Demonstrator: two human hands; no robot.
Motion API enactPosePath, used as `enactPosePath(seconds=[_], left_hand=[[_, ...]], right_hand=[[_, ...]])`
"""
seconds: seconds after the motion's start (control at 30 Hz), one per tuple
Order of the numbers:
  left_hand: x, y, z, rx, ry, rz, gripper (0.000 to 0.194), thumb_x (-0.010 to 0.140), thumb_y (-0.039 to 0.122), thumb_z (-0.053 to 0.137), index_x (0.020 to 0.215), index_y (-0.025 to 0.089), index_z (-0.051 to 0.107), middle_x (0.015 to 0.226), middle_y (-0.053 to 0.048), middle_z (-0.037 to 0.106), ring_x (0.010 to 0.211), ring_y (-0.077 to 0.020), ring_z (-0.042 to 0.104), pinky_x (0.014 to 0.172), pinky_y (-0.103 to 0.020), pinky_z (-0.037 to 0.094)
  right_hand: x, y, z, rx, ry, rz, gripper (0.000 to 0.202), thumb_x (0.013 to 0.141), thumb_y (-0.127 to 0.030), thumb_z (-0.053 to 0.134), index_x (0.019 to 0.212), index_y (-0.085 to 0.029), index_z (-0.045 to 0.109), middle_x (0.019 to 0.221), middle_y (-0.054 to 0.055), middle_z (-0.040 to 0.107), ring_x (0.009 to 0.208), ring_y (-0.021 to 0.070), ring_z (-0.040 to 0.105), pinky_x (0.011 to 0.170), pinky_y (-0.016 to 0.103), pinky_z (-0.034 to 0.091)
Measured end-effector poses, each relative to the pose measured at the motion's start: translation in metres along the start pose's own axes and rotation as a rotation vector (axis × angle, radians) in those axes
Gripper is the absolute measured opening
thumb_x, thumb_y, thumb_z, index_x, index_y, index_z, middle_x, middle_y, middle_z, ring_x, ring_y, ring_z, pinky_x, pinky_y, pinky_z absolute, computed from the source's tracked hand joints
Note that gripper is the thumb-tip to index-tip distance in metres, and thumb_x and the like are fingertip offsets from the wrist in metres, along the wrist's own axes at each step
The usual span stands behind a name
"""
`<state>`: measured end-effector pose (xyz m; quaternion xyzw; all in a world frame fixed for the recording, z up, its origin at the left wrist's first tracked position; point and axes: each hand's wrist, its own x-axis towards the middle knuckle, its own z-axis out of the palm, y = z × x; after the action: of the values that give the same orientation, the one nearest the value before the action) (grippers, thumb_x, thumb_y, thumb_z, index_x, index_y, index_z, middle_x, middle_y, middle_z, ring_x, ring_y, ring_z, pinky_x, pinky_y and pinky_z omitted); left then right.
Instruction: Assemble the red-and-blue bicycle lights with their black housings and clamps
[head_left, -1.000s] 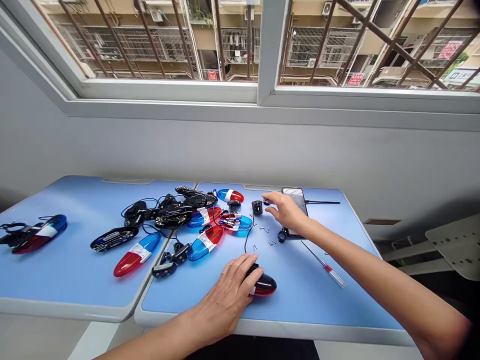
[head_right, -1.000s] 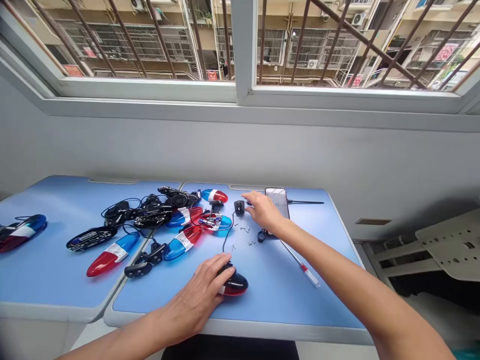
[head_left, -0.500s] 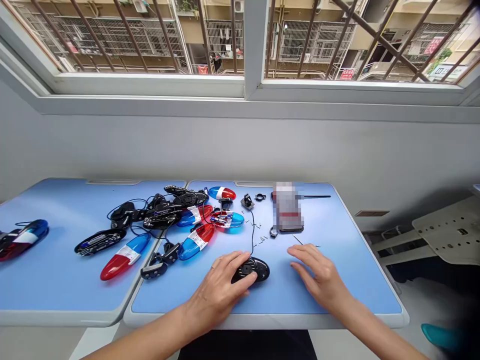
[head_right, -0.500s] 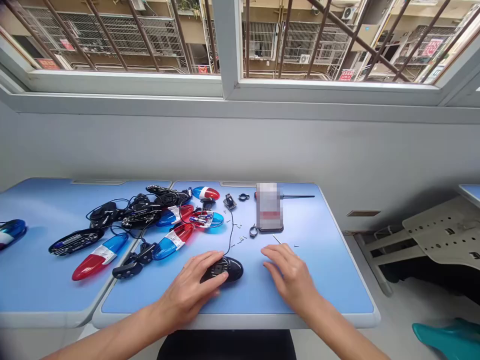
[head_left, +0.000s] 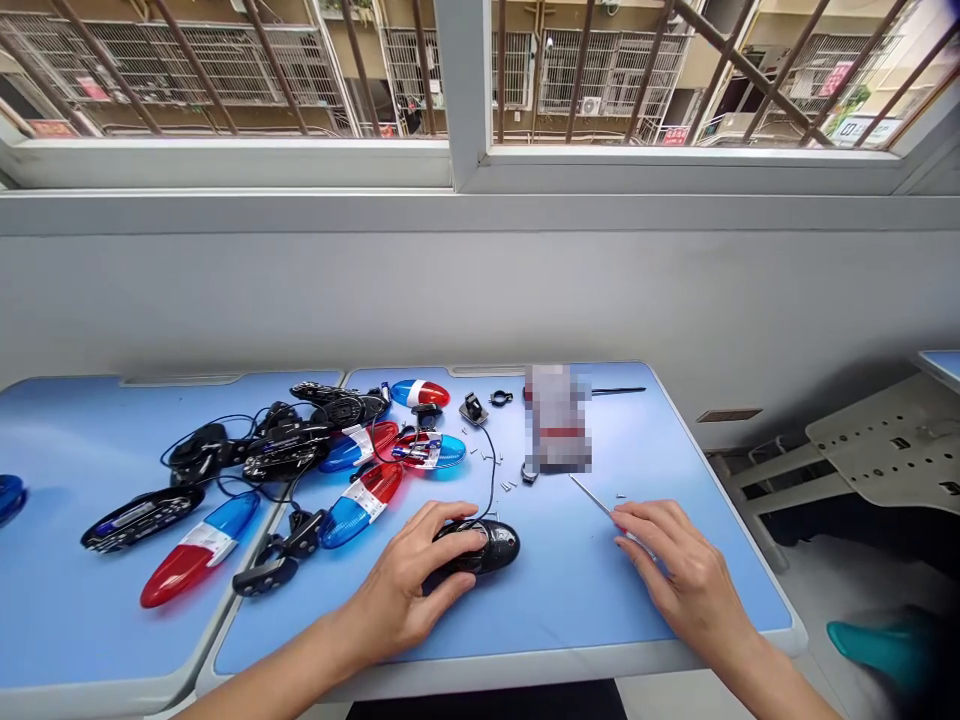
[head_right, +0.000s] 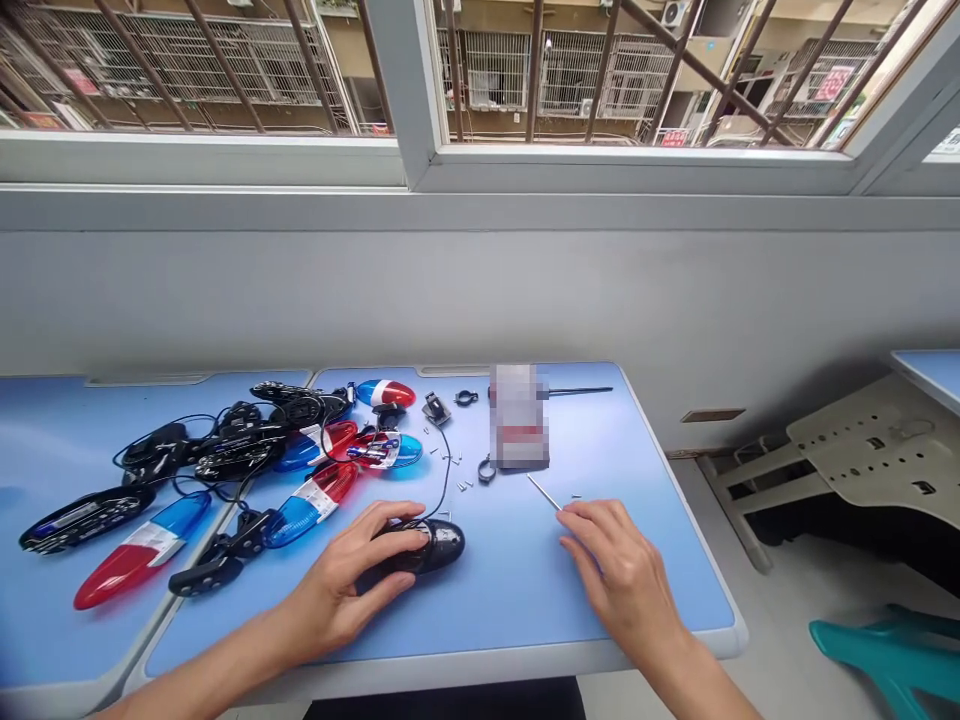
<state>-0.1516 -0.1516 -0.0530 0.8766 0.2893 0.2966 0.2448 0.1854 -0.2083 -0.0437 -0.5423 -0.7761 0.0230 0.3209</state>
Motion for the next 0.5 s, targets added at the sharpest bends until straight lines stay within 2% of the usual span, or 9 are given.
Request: enactPosePath(seconds=[0.13,0.27,0.37,0.5], left_hand=[[0.011,-0.005,-0.005,-0.055,-0.037,-0.021,0.036,0.089,0.013,0.057,0.122,0.024,0.056,0.122,-0.012,0.055,0.109,-0.0241,0.057,0.089,-0.040,0.052],[0.015,-0.009,-0.004,-0.079,-0.008,-0.005,0.040,0.086,0.013,0.060,0.124,0.024,0.054,0.117,-0.011,0.056,0.105,-0.0234,0.057,0.088,-0.039,0.052],[0.013,-0.010,-0.002,-0.089,0.004,0.003,0.047,0.086,0.013,0.061,0.130,0.023,0.048,0.116,-0.011,0.057,0.105,-0.0234,0.056,0.088,-0.039,0.052],[0.009,-0.012,-0.003,-0.120,0.013,-0.071,0.054,0.083,0.017,0.066,0.132,0.020,0.043,0.117,-0.013,0.059,0.108,-0.0257,0.056,0.092,-0.041,0.051]], right_hand=[[0.023,-0.005,-0.002,0.062,-0.033,-0.012,0.024,0.094,-0.015,0.051,0.109,-0.028,0.064,0.093,0.005,0.069,0.083,0.0195,0.062,0.064,0.033,0.053],[0.057,-0.023,0.015,0.037,-0.098,-0.087,0.024,0.094,-0.012,0.048,0.099,-0.025,0.067,0.085,0.005,0.067,0.079,0.0179,0.058,0.060,0.029,0.048],[0.083,-0.037,0.038,-0.078,-0.122,-0.194,0.022,0.091,-0.010,0.052,0.089,-0.023,0.069,0.091,0.006,0.067,0.083,0.0200,0.054,0.062,0.030,0.045],[0.107,-0.042,0.059,-0.229,-0.197,-0.293,0.010,0.082,-0.012,0.065,0.083,-0.020,0.070,0.108,0.008,0.066,0.097,0.0264,0.051,0.078,0.042,0.043]])
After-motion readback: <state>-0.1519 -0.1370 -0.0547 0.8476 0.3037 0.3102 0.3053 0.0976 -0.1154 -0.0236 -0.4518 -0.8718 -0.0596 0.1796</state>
